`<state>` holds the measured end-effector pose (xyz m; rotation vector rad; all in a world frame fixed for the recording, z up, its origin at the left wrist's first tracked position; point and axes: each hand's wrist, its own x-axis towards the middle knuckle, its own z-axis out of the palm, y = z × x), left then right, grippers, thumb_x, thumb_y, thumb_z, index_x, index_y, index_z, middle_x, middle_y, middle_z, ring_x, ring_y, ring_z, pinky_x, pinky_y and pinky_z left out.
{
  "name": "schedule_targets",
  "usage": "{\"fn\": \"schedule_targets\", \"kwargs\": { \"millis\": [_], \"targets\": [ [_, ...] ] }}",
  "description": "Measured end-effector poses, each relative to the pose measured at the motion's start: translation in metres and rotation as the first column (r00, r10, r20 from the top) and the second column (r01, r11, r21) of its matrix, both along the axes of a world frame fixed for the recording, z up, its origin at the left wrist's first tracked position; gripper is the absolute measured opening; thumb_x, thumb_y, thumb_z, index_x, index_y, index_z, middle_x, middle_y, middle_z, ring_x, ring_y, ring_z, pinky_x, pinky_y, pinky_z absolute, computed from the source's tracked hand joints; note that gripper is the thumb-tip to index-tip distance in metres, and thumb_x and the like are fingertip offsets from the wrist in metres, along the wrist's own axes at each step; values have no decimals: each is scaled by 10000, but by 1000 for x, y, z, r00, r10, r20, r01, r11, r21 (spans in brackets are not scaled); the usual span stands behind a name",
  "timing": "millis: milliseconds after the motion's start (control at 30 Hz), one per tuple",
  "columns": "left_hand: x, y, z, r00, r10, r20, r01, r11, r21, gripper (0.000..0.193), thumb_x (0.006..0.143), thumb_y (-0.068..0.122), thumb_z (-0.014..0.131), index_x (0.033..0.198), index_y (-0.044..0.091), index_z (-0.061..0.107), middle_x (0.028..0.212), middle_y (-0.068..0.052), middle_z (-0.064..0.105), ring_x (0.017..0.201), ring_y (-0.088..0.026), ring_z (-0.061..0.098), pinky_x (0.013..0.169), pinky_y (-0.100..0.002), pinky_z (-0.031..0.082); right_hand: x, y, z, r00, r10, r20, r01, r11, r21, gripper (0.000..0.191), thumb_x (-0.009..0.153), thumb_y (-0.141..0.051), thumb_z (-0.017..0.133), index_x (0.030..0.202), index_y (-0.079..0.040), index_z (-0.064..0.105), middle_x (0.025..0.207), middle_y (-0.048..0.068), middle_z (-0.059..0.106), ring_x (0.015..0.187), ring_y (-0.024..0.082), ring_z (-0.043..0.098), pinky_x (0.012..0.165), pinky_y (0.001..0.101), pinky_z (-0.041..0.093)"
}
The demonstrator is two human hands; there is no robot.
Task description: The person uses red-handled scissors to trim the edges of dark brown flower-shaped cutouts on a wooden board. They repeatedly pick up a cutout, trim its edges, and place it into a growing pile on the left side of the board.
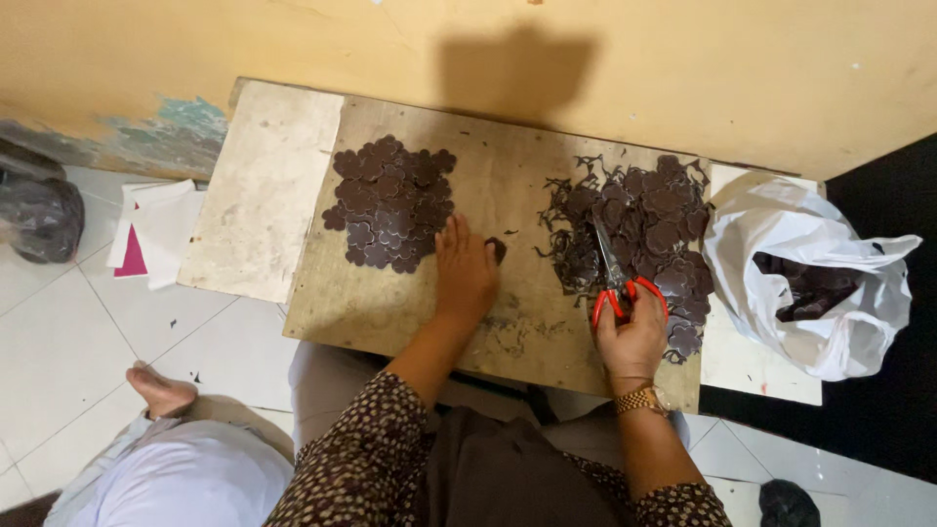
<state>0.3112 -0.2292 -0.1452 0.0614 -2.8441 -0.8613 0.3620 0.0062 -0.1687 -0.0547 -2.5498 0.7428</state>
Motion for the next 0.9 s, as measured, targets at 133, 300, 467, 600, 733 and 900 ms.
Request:
{"fn": "schedule_targets", "kwargs": {
  "millis": [133,300,467,600,733,900],
  "targets": [
    [-5,22,7,997,-77,27,75,994,86,402,1094,258,367,1223,-81,538,1628,-365,220,1558,-456,123,1266,-554,79,1,0,0,999,-16,30,17,1000,-3,480,871,-225,745,1258,38,638,1227,221,673,1145,407,624,1015,459,491],
    [-32,54,14,976,-60,-208,74,996,59,433,1050,266,426,1263,-97,526,1583,-348,303,1509,-462,231,1233,-571,153,-1,-2,3,1000,-9,21,9,1000,26,495,874,-232,744,1265,49,629,1247,237,663,1158,415,617,1030,466,485],
    [-55,77,23,937,-215,-275,229,973,17,383,1037,256,501,1224,-74,550,1550,-330,381,1471,-465,335,1210,-572,249,-3,-2,8,1000,1,14,0,1000,-29,506,900,-244,730,1278,65,596,1261,267,636,1166,434,602,1028,471,480],
    [-52,89,28,882,-361,-302,406,909,98,324,1032,217,552,1185,-68,563,1518,-320,447,1425,-488,401,1201,-566,300,-3,-2,16,999,-26,44,29,998,-52,499,900,-232,719,1278,66,586,1254,272,628,1156,443,600,1014,476,481],
    [-34,86,32,915,-97,-391,268,872,410,292,1017,171,549,1206,-51,569,1458,-310,512,1364,-458,468,1157,-530,353,-4,-5,26,1000,-17,-15,16,999,-34,486,900,-214,720,1276,65,591,1261,280,622,1163,453,589,1017,479,475],
    [-16,70,30,990,120,-77,-7,580,815,249,1071,212,547,1140,-8,641,1030,-166,744,970,-281,717,868,-366,567,2,-8,31,999,3,-41,-7,995,-96,457,888,-181,729,1246,70,592,1219,259,630,1144,433,594,1032,466,472]
  ]
}}
